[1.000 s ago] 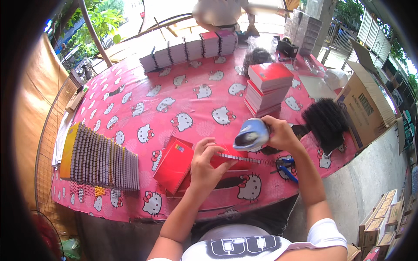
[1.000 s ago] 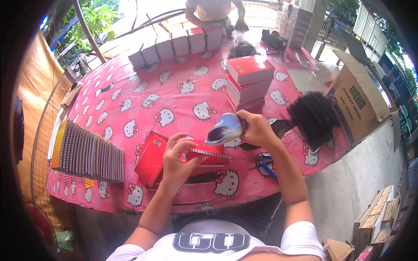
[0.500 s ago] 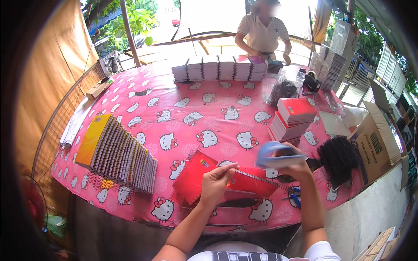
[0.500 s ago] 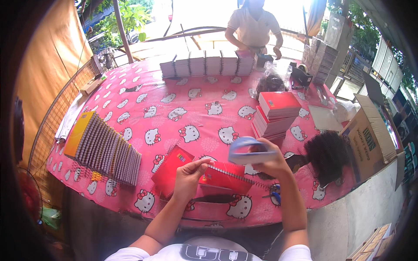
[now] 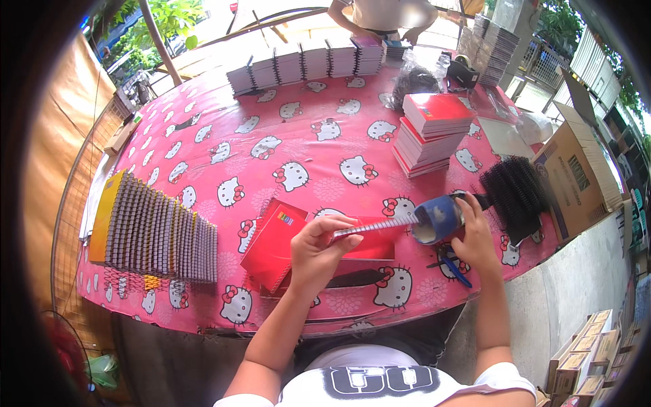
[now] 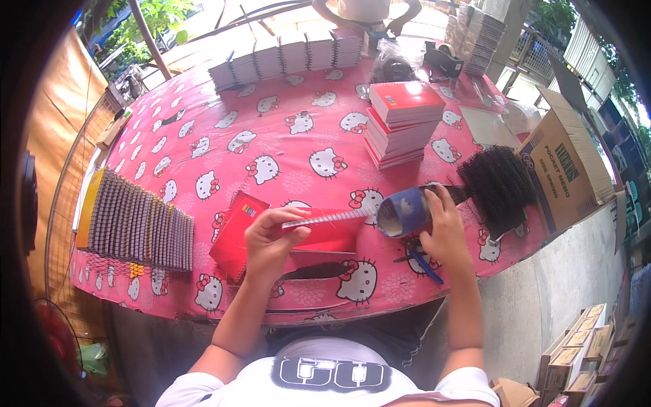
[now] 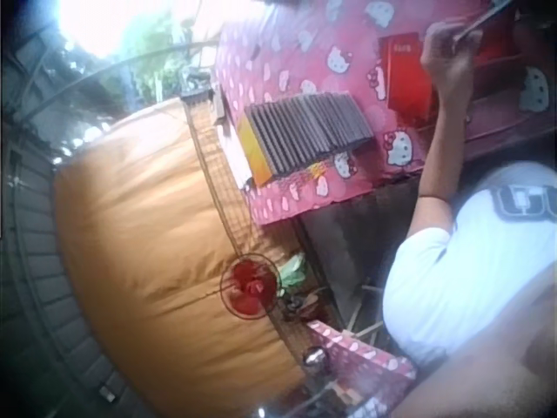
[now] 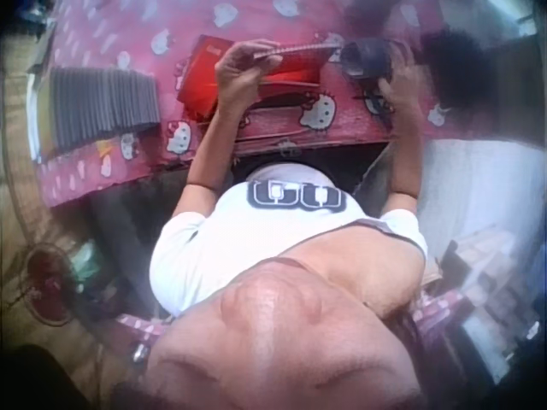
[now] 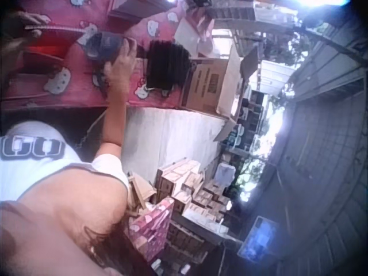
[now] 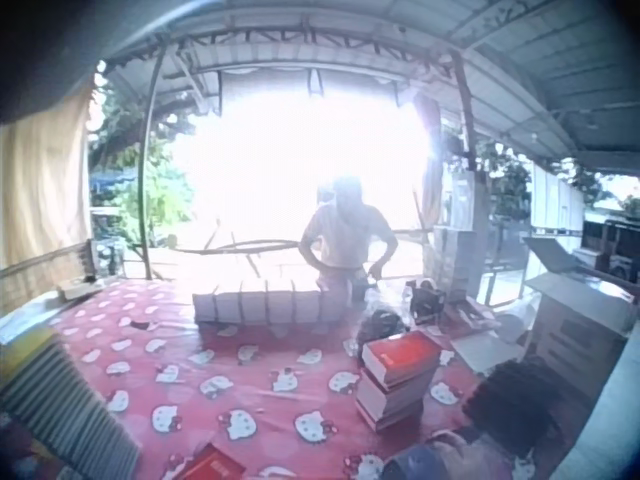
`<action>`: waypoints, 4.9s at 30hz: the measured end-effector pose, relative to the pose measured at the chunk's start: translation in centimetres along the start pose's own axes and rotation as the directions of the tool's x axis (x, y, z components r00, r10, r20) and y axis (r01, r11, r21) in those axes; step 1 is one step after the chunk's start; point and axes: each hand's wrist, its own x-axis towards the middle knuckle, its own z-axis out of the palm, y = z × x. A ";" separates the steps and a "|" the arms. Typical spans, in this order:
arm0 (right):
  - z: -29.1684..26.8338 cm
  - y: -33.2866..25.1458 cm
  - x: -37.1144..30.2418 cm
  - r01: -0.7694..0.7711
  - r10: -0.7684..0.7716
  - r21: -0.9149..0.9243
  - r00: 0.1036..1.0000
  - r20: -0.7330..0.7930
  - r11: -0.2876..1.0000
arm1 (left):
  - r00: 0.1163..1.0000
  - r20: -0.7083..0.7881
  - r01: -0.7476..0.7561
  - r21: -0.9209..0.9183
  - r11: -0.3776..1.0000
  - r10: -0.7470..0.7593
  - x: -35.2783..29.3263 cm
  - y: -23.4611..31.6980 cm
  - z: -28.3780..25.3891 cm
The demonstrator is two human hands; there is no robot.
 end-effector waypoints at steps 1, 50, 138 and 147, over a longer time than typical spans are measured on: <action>-1.0 -0.9 -1.1 0.009 -0.009 0.011 1.000 -0.020 1.000 | 0.982 -0.032 -0.180 0.094 0.979 0.183 -0.1 0.6 0.7; 11.3 -23.4 -2.3 -0.764 -0.192 0.594 0.641 0.743 -0.251 | 0.693 -0.119 0.686 0.411 0.600 -0.711 -0.5 4.6 -18.3; 6.8 -20.8 -1.2 -0.233 -0.291 0.939 0.907 0.304 0.255 | 0.670 -0.228 0.725 -0.006 0.689 -0.707 -0.7 6.2 -16.6; 4.6 -8.4 -0.8 -0.295 0.220 0.665 0.956 0.196 0.687 | 0.711 -0.290 0.700 0.382 0.604 -0.641 1.0 7.9 -18.0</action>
